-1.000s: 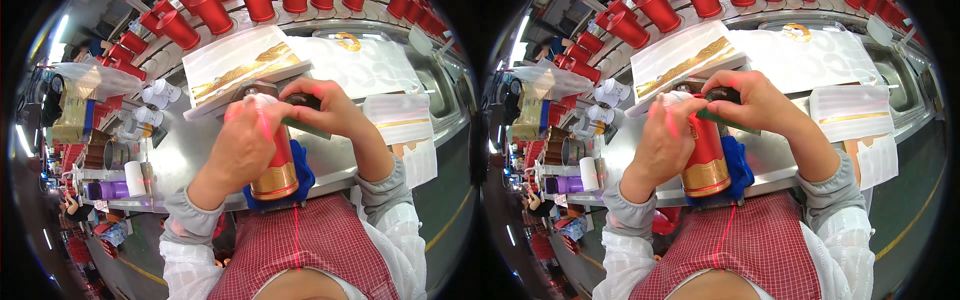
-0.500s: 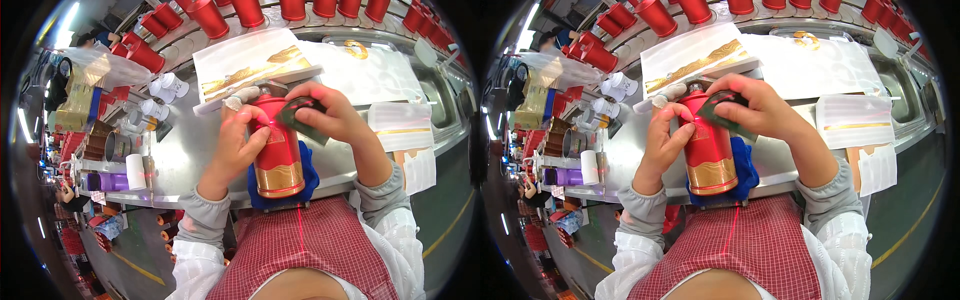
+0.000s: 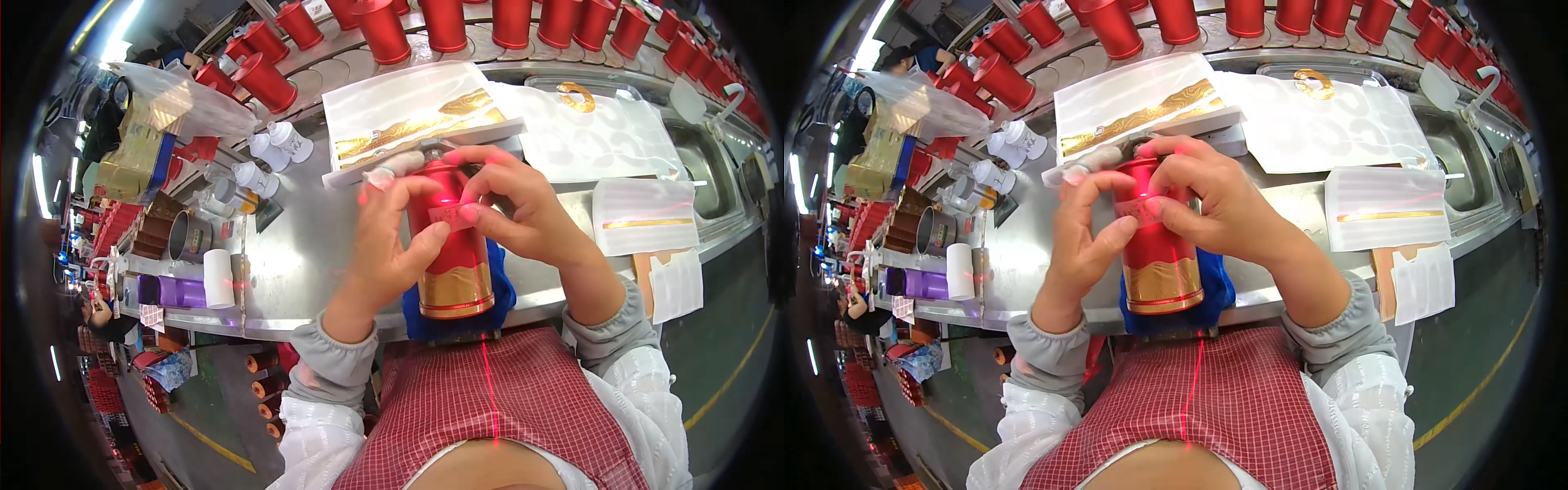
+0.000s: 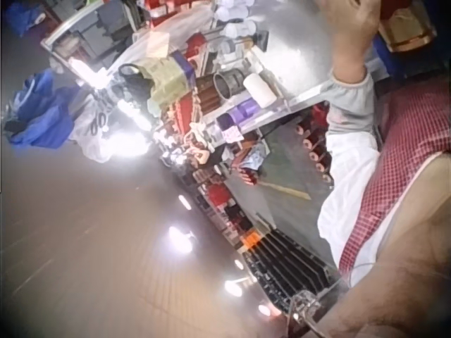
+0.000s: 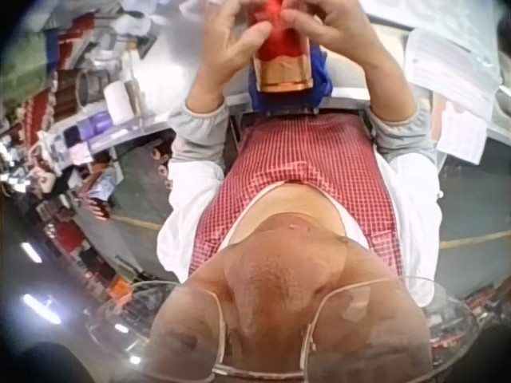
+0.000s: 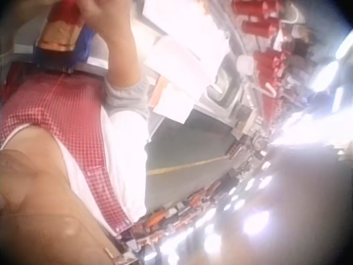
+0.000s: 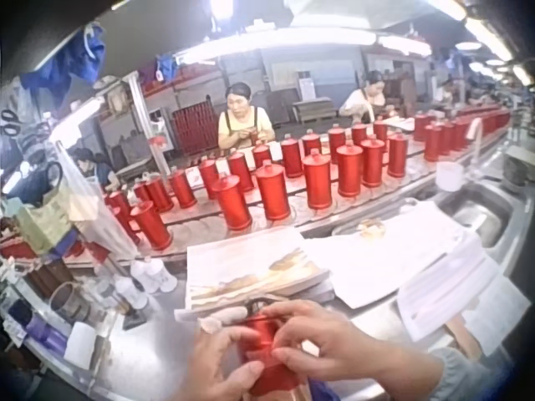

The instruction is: The person applies gold decorative stickers to red cylindrical containers. They use a green scraper tool to smooth the stickers onto the curved surface and the top lid of the containers. The person handles the containers one at a time, peeling stickers from a sheet and pressing them firmly onto the red surface.

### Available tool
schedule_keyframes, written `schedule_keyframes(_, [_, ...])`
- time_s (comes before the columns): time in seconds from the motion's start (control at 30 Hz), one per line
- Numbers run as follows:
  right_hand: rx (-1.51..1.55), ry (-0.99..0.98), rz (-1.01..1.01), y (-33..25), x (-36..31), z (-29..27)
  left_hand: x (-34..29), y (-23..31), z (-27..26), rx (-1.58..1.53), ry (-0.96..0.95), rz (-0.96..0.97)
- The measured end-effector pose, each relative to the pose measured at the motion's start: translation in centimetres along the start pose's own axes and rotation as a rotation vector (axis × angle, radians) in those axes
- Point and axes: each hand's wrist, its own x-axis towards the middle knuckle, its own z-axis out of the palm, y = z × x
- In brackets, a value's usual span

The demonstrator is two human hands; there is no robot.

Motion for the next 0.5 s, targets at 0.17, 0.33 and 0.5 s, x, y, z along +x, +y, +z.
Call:
schedule_keyframes(0.17, [0.034, 0.046, 0.064, 0.2, -0.3, -0.6, -0.7, 0.2, 0.4, -0.012, -0.070, -0.069])
schedule_keyframes(0.33, [-0.181, -0.004, -0.108, -1.3, 0.6, -1.3, -0.3, 0.7, 0.9, 0.252, -0.013, 0.128])
schedule_keyframes(0.5, [-0.156, -0.087, -0.158, -0.6, 0.8, -0.6, -0.5, 1.0, 1.1, 0.303, 0.002, 0.164])
